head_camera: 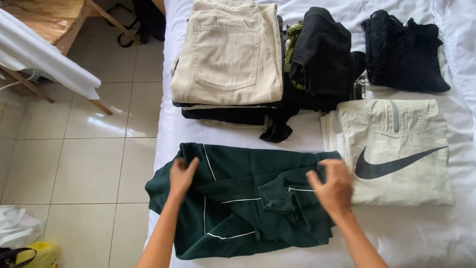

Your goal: Folding various items of clothing on a bed and organizing them into stacks before putting them away.

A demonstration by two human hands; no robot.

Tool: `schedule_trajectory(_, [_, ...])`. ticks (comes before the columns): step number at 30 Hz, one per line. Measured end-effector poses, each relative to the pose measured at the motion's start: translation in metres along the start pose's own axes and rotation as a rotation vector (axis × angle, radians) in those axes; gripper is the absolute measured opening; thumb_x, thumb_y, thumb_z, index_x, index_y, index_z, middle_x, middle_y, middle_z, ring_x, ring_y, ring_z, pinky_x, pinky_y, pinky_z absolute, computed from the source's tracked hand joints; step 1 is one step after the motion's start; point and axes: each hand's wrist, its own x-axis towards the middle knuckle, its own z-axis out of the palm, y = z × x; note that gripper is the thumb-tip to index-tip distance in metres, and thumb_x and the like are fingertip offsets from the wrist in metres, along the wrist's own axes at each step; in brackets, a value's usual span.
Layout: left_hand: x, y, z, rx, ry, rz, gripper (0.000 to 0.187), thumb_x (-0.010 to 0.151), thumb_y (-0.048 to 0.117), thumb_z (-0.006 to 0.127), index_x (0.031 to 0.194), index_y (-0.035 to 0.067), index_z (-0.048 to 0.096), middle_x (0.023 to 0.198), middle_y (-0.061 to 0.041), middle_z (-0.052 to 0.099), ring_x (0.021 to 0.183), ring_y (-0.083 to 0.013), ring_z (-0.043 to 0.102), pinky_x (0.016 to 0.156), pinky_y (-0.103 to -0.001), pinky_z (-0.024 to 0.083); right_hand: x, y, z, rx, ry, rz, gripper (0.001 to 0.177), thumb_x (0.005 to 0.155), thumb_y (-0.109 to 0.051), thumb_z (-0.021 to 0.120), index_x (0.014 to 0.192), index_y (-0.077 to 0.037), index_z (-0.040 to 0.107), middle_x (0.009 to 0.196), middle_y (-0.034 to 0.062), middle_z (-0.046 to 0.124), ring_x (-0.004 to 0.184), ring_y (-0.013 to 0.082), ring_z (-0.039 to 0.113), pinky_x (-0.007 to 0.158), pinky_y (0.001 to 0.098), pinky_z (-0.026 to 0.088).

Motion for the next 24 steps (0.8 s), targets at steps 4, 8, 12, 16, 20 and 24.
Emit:
schedule_trajectory(4, [-0.088,-0.008,-0.016,-0.206,-0.216,-0.143,0.07,0.081,0.045,0.086,0.117,-0.01,0.062,0.088,-0.033,0.072,0.065,-0.0397,0.075,0.049,-0.04,0.06,-0.038,-0.022,0.001,0.105,-0.269,0.113,0.072,0.068,-0.046,0.088,0.126,-0.012,0.063,0.111,0.0134,0.072,0.109,0.0331,0.07,0.095,0.0451,0.056])
schedule_trajectory(8, [-0.15,-0.034,-0.033,-0.047,-0.533,-0.274,0.041,0.081,0.038,0.084,0.102,0.007,0.067,0.076,-0.009,0.072,0.063,-0.0164,0.064,0.058,-0.027,0.049,-0.07,-0.03,0.001,0.167,-0.287,0.363,0.094,0.072,-0.048,0.084,0.148,-0.008,0.046,0.133,0.016,0.059,0.125,0.0351,0.054,0.099,0.049,0.049])
schedule_trajectory(12, [-0.189,-0.05,-0.038,0.285,-0.583,-0.195,0.017,0.091,0.03,0.079,0.101,0.017,0.076,0.1,-0.002,0.076,0.09,-0.0167,0.069,0.089,-0.027,0.055,-0.105,-0.043,-0.005,0.097,-0.361,0.328,0.117,0.068,-0.048,0.087,0.161,-0.014,0.024,0.162,0.0222,0.029,0.144,0.0457,0.033,0.107,0.0599,0.042])
schedule_trajectory(16, [-0.186,-0.069,-0.024,0.311,-0.454,-0.053,0.015,0.091,0.032,0.074,0.093,0.017,0.075,0.093,0.001,0.078,0.083,-0.0166,0.071,0.078,-0.031,0.052,-0.124,-0.037,0.013,-0.24,-0.277,-0.029,0.098,0.071,-0.054,0.076,0.156,-0.024,0.037,0.166,0.0122,0.032,0.153,0.039,0.029,0.11,0.0672,0.036])
schedule_trajectory(20, [-0.16,-0.066,-0.017,0.118,-0.441,0.011,0.044,0.075,0.029,0.072,0.117,0.017,0.065,0.101,0.0,0.077,0.094,-0.0185,0.072,0.084,-0.034,0.055,-0.114,-0.042,0.021,-0.179,-0.422,-0.224,0.096,0.071,-0.03,0.07,0.159,-0.026,0.031,0.167,0.0094,0.027,0.154,0.0395,0.023,0.111,0.0692,0.033])
schedule_trajectory(24, [-0.112,-0.033,-0.011,-0.419,-0.334,-0.252,0.071,0.081,0.03,0.076,0.143,0.008,0.05,0.099,-0.015,0.076,0.083,-0.0227,0.073,0.067,-0.033,0.057,-0.1,-0.045,0.033,-0.264,-0.248,-0.261,0.074,0.081,-0.017,0.073,0.151,-0.019,0.048,0.147,0.0068,0.056,0.138,0.0377,0.05,0.106,0.0601,0.048])
